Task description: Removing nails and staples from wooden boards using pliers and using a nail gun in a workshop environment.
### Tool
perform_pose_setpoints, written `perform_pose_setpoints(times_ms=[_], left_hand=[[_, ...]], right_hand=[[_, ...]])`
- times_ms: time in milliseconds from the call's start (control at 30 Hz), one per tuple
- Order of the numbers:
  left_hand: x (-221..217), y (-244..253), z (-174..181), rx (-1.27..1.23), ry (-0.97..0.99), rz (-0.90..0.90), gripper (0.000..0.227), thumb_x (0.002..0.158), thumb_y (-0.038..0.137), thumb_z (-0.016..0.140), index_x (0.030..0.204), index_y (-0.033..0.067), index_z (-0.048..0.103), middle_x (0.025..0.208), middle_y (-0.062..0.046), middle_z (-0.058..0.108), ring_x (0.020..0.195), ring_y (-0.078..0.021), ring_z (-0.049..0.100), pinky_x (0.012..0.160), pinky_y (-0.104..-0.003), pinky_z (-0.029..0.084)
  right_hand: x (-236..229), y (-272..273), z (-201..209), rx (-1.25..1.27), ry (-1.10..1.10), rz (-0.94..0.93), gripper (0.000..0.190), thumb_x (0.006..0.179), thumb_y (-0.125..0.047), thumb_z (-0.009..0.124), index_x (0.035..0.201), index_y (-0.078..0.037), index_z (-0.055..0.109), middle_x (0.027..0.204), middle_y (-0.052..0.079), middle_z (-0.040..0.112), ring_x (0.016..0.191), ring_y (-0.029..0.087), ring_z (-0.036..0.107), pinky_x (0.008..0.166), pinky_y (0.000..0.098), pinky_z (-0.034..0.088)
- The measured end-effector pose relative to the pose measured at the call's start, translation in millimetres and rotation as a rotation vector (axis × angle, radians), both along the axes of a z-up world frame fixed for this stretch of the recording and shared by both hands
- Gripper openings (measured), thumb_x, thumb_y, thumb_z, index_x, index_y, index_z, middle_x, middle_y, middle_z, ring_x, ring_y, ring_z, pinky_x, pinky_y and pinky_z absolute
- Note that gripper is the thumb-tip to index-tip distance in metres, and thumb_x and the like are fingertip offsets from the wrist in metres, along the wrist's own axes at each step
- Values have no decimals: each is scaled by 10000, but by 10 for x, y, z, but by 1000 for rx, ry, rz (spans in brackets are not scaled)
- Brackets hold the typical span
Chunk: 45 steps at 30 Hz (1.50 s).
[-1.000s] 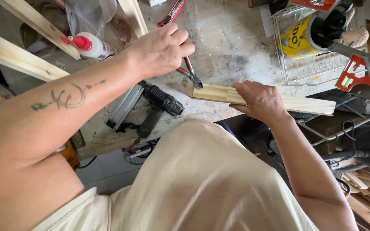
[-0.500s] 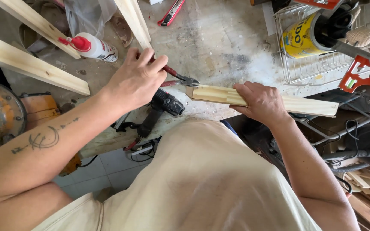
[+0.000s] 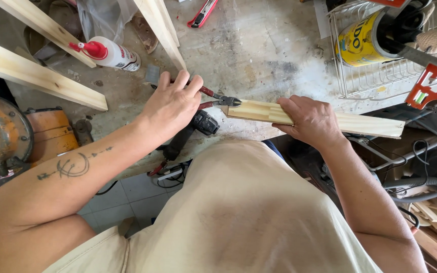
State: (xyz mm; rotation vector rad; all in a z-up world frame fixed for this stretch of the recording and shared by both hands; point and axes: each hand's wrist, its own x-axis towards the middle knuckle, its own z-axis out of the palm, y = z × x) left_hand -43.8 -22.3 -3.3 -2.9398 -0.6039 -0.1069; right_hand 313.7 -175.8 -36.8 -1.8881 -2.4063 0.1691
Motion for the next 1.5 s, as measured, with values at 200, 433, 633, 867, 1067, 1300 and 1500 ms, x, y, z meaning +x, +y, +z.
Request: perform_pose_setpoints(times_ms=[200,433,633,867,1067,1300,1500], left_hand=[[4,140,-291,36,-3,-58,158,880,90,686,728,118,717,916,-16,471,795,-231,517,652,-391,434],[83,57,60,-391,-42,42,168,880,45,663,750,23,768,797,-74,534,628,-261,623,556,-366,532],[-38,109,-121,-424,-1,206,146,811,147,703,858,30,776,936,-102,535,764,-361,634,613,-493,560],[-63,-94,21,-699,174,364,264,886,234,661,1041,74,802,1048,-131,623,916,-398,678,752,-519,593],[-203,-234,7,-572,121,319,213,882,201,663,1026,112,793,1125,-102,626,1027,-356,633,836,-520,543],[-201,-338,58,-127,-138,179,93,872,91,640,888,100,731,1078,-43,506,1004,-288,513,905,-504,466],[-124,-349,216,-1,-65,125,111,927,124,659,865,113,751,1091,-40,472,998,-258,454,828,-459,430]], right_hand=[[-7,-4,-9,15,-4,-8,520,879,-599,771,1285,-313,618,874,-64,610,838,161,710,710,341,585],[-2,-10,-4,28,5,7,514,886,-604,754,1288,-319,609,864,-69,600,820,167,709,692,351,596],[23,-32,-86,41,-27,12,535,892,-644,734,1306,-327,613,888,-65,592,811,171,695,679,357,591],[-267,151,45,3,85,84,793,850,-638,781,1540,-323,549,1173,43,595,1043,279,686,846,441,572],[-624,328,7,29,265,204,599,984,-435,704,1556,-305,579,1249,59,605,1036,286,688,887,453,562],[-547,246,-134,108,282,96,606,888,-504,826,1389,-210,654,1075,-9,701,957,217,731,841,379,562],[-578,214,-70,100,207,87,537,878,-493,822,1300,-195,673,1015,-12,702,918,213,737,809,380,565]])
